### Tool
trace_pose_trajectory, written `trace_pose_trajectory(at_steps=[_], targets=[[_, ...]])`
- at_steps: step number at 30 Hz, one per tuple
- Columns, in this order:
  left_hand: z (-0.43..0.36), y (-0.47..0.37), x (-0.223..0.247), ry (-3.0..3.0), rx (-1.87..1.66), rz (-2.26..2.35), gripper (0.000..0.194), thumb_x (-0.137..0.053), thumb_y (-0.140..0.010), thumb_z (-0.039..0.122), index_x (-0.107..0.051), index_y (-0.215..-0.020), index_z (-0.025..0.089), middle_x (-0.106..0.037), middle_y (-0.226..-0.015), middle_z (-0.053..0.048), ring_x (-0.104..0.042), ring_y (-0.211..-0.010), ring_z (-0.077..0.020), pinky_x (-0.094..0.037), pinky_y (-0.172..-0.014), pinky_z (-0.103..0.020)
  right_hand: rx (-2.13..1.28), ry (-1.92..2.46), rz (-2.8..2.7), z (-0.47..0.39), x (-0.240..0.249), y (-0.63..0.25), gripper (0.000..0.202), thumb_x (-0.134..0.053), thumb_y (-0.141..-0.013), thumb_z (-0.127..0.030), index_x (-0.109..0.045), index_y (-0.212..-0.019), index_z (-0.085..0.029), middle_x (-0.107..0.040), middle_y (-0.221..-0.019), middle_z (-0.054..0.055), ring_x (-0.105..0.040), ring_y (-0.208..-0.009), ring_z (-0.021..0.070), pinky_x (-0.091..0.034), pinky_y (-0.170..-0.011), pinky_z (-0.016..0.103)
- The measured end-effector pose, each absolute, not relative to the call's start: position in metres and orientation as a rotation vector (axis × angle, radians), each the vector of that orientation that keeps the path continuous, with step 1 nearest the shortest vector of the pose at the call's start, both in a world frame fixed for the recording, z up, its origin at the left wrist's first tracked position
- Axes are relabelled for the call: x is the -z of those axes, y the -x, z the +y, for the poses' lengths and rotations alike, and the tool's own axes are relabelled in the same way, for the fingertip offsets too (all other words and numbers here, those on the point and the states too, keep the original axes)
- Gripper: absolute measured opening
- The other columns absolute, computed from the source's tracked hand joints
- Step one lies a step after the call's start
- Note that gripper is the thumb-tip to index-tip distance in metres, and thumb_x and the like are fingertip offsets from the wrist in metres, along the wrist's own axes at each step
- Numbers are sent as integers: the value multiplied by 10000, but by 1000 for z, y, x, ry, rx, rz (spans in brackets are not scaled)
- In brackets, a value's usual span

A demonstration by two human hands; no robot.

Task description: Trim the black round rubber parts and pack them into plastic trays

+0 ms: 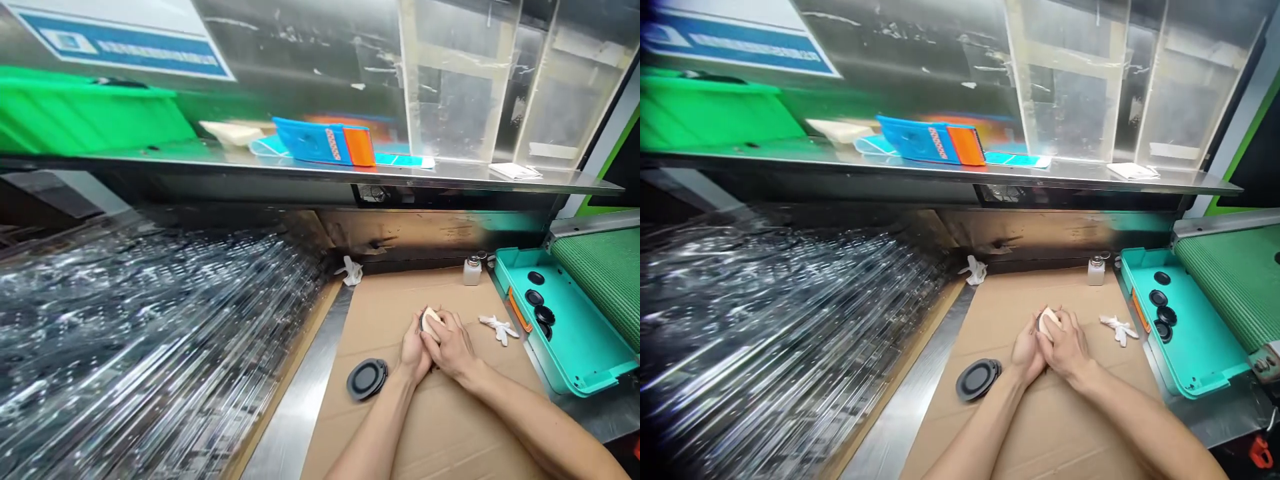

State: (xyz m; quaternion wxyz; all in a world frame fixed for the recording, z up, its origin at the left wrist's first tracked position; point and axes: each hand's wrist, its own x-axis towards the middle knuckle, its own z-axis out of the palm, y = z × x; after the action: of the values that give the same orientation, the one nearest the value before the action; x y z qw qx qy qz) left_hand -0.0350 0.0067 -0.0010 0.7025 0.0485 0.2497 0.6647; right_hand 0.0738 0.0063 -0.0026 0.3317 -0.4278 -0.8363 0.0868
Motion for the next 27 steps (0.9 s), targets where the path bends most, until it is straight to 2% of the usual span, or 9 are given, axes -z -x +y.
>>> trace_pose_trajectory(at_steps=[2, 4, 8, 10, 14, 17, 22, 27], targets=[[7, 36, 2, -94, -1423, 559, 320, -415, -1039, 340, -636, -1223, 200, -687, -1250, -99, -649, -1175, -228, -453, -1120, -433, -193, 1091, -2230, 6, -1, -72, 362, -554, -972, -277, -644, -1319, -227, -576, -1252, 119, -505, -1055, 262, -487, -912, 380], [8, 36, 4, -112, -1386, 541, 352, -407, -1040, 324, -638, -1248, 161, -684, -1262, -122, -637, -1199, -236, -452, -1124, -418, -139, 1130, -2227, 9, -4, -74, 330, -511, -996, -288, -668, -1281, -231, -580, -1257, 119, -499, -1054, 265, -474, -912, 384], [10, 34, 9, -154, -1370, 541, 332, -430, -1028, 280, -676, -1181, 119, -704, -1214, -139, -639, -1193, -240, -469, -1108, -386, -34, 1244, -2179, 14, -7, -79, 356, -462, -1018, -285, -662, -1297, -192, -588, -1258, 142, -491, -1059, 277, -457, -925, 398], [10, 34, 9, -141, -1353, 556, 336, -416, -1031, 283, -684, -1151, 122, -707, -1203, -135, -649, -1173, -239, -482, -1099, -395, -19, 1177, -2263, 12, -5, -79, 372, -477, -1011, -300, -642, -1332, -208, -564, -1317, 129, -487, -1063, 278, -453, -924, 398], [7, 36, 3, -148, -1387, 584, 389, -346, -1046, 274, -681, -1139, 100, -711, -1171, -153, -657, -1151, -235, -500, -1081, -393, 1, 1292, -2220, 3, -3, -78, 351, -494, -1005, -285, -656, -1308, -211, -589, -1270, 128, -489, -1044, 277, -455, -921, 400], [4, 38, -2, -157, -1326, 597, 394, -358, -1042, 295, -683, -1142, 95, -709, -1162, -167, -658, -1149, -252, -520, -1057, -406, -7, 1179, -2290, -1, 0, -80, 365, -513, -995, -290, -634, -1334, -230, -563, -1307, 124, -482, -1069, 282, -458, -926, 403], [6, 40, -4, -175, -1417, 630, 353, -351, -1041, 234, -674, -1109, 109, -701, -1193, -158, -662, -1136, -237, -561, -987, -396, -65, 1305, -2124, 21, 0, -100, 336, -547, -977, -287, -644, -1291, -212, -588, -1182, 135, -501, -1071, 290, -472, -944, 427], [8, 41, -2, -212, -1437, 651, 326, -370, -1041, 250, -667, -1054, 116, -704, -1174, -149, -673, -1091, -228, -577, -944, -377, -389, 1189, -2046, 28, -13, -116, 551, -723, -852, -281, -536, -1361, -181, -564, -1249, 129, -546, -1164, 263, -471, -1006, 390]])
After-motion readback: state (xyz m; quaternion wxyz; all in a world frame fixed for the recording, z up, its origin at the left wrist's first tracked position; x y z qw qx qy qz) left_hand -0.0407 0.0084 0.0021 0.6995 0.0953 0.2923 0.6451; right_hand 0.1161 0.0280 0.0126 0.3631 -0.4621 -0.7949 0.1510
